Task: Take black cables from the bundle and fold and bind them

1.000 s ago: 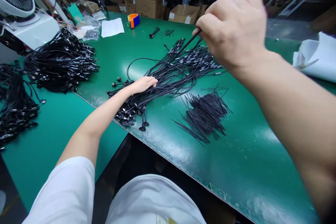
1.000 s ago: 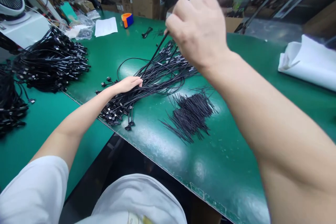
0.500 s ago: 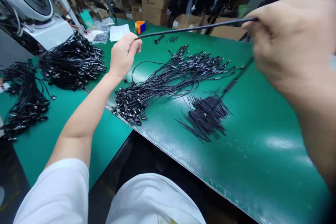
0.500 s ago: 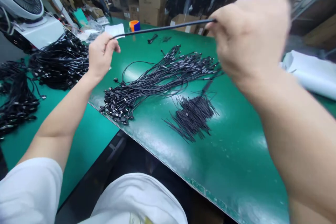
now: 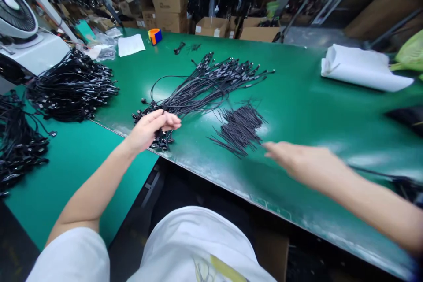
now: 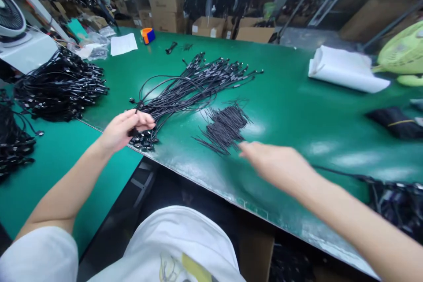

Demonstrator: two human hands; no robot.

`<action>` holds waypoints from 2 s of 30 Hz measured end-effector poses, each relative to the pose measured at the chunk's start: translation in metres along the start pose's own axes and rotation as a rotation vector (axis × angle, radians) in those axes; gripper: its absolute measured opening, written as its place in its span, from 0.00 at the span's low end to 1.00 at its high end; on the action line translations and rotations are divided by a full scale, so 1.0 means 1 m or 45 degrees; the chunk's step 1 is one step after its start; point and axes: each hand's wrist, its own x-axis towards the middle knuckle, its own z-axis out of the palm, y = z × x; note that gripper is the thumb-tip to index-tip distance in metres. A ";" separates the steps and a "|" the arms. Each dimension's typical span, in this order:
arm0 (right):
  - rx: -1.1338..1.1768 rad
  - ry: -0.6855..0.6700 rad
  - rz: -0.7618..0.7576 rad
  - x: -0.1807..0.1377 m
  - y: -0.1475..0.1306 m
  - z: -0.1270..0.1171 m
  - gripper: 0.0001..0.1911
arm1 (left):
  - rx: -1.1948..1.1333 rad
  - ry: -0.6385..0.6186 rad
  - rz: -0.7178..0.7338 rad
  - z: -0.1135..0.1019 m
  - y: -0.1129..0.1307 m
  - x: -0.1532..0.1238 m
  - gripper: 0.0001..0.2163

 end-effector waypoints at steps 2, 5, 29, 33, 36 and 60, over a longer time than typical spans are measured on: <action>0.063 -0.068 -0.290 -0.010 -0.040 0.000 0.14 | 0.135 -0.096 0.097 0.043 -0.008 -0.003 0.11; -0.005 0.096 -0.262 -0.008 -0.066 -0.017 0.17 | 0.186 -0.509 -0.006 0.093 -0.019 -0.014 0.12; 0.059 0.066 0.069 -0.095 -0.052 0.048 0.14 | -0.682 -0.093 -0.431 0.108 -0.035 -0.035 0.15; 0.200 0.118 -0.310 -0.074 -0.089 0.037 0.20 | -0.317 -0.361 -0.389 0.140 -0.046 -0.044 0.20; 0.319 0.190 -0.243 -0.053 -0.088 0.029 0.18 | 0.018 -0.603 -0.369 0.154 -0.047 -0.053 0.19; 0.980 0.403 0.498 -0.048 -0.041 0.021 0.13 | -0.945 0.041 -0.766 0.132 -0.072 -0.027 0.08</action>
